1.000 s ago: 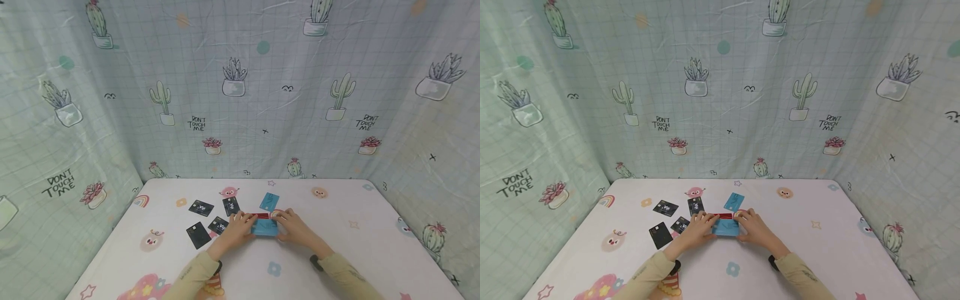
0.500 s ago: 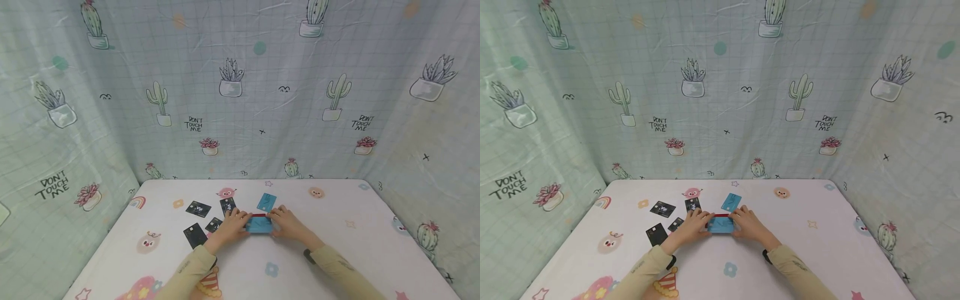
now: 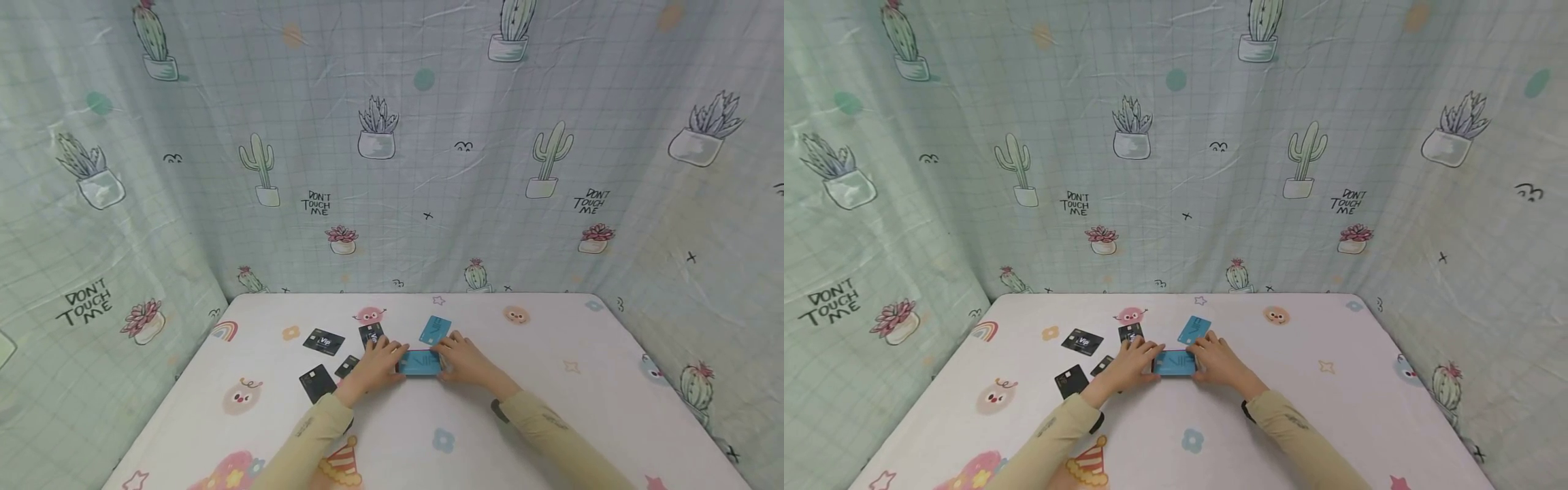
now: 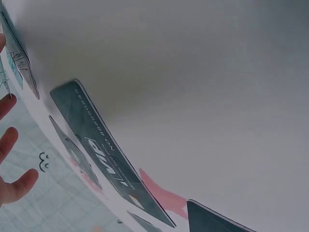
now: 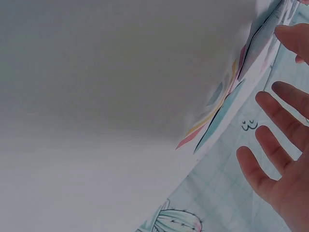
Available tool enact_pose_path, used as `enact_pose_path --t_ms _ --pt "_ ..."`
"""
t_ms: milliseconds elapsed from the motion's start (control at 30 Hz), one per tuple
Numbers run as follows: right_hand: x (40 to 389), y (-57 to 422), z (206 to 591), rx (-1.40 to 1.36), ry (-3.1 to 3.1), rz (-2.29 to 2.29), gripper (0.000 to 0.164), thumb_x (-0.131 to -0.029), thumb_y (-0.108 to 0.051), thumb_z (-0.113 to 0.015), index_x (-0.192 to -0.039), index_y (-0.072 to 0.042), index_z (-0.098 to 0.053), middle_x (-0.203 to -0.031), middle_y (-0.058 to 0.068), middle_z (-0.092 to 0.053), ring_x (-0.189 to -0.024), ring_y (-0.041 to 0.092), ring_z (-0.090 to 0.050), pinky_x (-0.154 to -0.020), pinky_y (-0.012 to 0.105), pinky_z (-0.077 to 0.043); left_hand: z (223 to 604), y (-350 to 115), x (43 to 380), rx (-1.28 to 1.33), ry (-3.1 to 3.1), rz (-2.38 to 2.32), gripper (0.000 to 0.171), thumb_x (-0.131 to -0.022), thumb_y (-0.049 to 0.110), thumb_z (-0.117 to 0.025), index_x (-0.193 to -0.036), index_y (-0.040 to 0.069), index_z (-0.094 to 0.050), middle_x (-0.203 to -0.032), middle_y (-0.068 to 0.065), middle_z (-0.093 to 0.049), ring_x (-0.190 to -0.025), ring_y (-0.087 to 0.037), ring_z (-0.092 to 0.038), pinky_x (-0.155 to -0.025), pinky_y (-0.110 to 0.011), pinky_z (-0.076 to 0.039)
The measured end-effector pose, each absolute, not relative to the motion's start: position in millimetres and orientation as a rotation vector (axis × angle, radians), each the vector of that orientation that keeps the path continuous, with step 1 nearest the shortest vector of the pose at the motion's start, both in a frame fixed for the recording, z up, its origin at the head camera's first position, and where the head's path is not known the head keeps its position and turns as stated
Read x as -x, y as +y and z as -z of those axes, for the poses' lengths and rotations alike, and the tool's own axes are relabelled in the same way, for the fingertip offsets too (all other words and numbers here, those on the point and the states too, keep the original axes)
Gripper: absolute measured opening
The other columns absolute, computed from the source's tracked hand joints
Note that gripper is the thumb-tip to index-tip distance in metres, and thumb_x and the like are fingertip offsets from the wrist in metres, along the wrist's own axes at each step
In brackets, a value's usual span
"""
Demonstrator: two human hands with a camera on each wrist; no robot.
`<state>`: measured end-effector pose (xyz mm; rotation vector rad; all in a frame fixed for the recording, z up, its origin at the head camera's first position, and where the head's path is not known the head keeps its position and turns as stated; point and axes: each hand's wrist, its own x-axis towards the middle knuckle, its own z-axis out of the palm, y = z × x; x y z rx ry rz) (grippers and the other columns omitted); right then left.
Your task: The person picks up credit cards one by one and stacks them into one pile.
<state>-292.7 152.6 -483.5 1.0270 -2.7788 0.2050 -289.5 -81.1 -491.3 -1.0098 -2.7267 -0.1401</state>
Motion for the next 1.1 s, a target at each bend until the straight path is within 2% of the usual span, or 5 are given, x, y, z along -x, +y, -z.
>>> enact_pose_path --t_ms 600,900,1100 --pt "299.7 139.6 480.0 -0.968 -2.922 -0.210 0.050 -0.072 -0.030 -0.072 -0.115 -0.009 -0.057 -0.111 0.005 -0.057 -0.098 0.021 -0.042 -0.082 0.045 -0.043 497.5 -84.9 298.1 0.967 -2.745 0.111 0.058 -0.077 0.039 -0.066 -0.126 0.012 -0.049 -0.114 -0.004 -0.058 -0.091 -0.019 -0.042 -0.076 -0.042 -0.037" --pt "303.5 138.3 482.4 -0.960 -2.953 -0.238 0.050 -0.072 -0.029 -0.072 -0.115 -0.010 -0.057 -0.112 0.005 -0.057 -0.099 0.022 -0.042 -0.085 0.048 -0.042 500.9 -85.7 301.7 0.963 -2.735 0.102 0.058 -0.076 0.040 -0.065 -0.124 0.012 -0.051 -0.112 -0.003 -0.059 -0.090 -0.018 -0.042 -0.077 -0.043 -0.038" --pt "306.3 137.8 484.8 -0.980 -2.929 -0.251 0.048 -0.071 -0.028 -0.072 -0.113 -0.009 -0.058 -0.109 0.006 -0.057 -0.096 0.021 -0.042 -0.081 0.046 -0.042 500.2 -85.9 301.7 0.969 -2.739 0.119 0.057 -0.076 0.039 -0.066 -0.124 0.011 -0.052 -0.112 -0.004 -0.059 -0.091 -0.020 -0.043 -0.079 -0.046 -0.040"
